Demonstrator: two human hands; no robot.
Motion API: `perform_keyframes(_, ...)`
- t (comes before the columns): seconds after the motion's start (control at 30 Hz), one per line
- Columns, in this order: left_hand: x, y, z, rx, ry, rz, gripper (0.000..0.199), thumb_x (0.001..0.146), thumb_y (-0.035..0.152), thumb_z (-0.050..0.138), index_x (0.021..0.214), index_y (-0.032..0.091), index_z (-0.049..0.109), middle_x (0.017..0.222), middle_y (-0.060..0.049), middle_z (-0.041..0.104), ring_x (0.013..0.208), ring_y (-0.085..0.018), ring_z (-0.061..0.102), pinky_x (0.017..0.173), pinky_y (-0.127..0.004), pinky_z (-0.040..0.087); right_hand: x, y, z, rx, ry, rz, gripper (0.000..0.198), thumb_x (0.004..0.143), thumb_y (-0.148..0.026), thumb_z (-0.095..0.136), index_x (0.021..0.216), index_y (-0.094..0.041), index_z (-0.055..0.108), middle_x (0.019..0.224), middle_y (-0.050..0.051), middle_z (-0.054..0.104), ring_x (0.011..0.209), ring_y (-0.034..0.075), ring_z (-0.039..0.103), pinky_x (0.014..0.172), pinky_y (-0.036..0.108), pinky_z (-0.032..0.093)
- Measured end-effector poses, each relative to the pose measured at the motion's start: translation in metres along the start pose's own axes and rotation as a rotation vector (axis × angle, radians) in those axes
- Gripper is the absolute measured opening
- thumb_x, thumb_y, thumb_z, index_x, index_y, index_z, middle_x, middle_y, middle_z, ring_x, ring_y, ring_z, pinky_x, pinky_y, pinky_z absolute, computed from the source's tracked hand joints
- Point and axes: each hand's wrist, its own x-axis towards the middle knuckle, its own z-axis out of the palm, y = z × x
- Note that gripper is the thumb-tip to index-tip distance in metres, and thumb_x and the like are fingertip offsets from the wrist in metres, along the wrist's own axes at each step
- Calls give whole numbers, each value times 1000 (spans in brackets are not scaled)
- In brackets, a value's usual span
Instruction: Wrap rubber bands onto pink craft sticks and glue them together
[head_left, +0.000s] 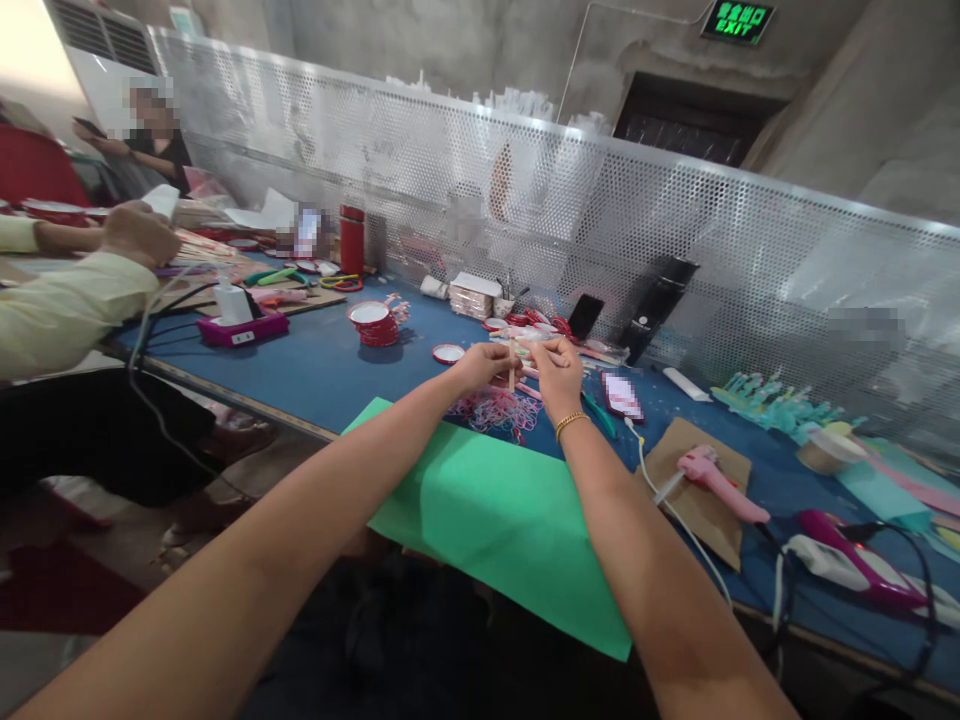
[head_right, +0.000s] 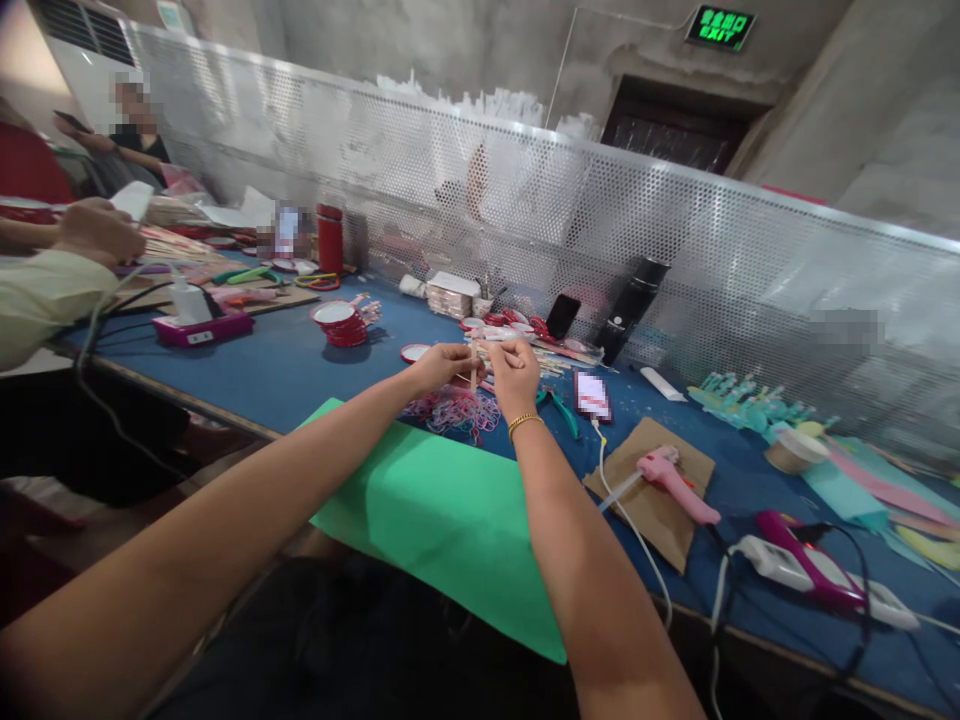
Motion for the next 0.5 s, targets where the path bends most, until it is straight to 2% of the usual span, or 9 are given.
perform_keyframes(0.17,0,0,1,3,-1,10,38,65,44,76,80,12,63,70,-3,68,68,-14,64,72,-30,53,2,1,-3,-5,45,-28,22,74,-39,63,70,-19,56,64,-2,63,63,13,58,63,25,47)
perform_keyframes(0.37,1,-1,1,7,-7,-3,37,65,44,76,77,11,62,69,-3,68,66,-13,64,70,-30,53,-1,0,0,-7,-16,-44,21,76,-38,61,70,-19,56,64,-2,61,60,12,56,61,24,46)
perform_keyframes(0.5,0,-1,0,14,-14,5,38,64,44,76,80,12,63,70,-3,68,66,-13,63,70,-28,53,-1,-2,-2,-10,15,-34,20,75,-36,61,69,-19,55,64,-2,63,61,12,56,62,25,46)
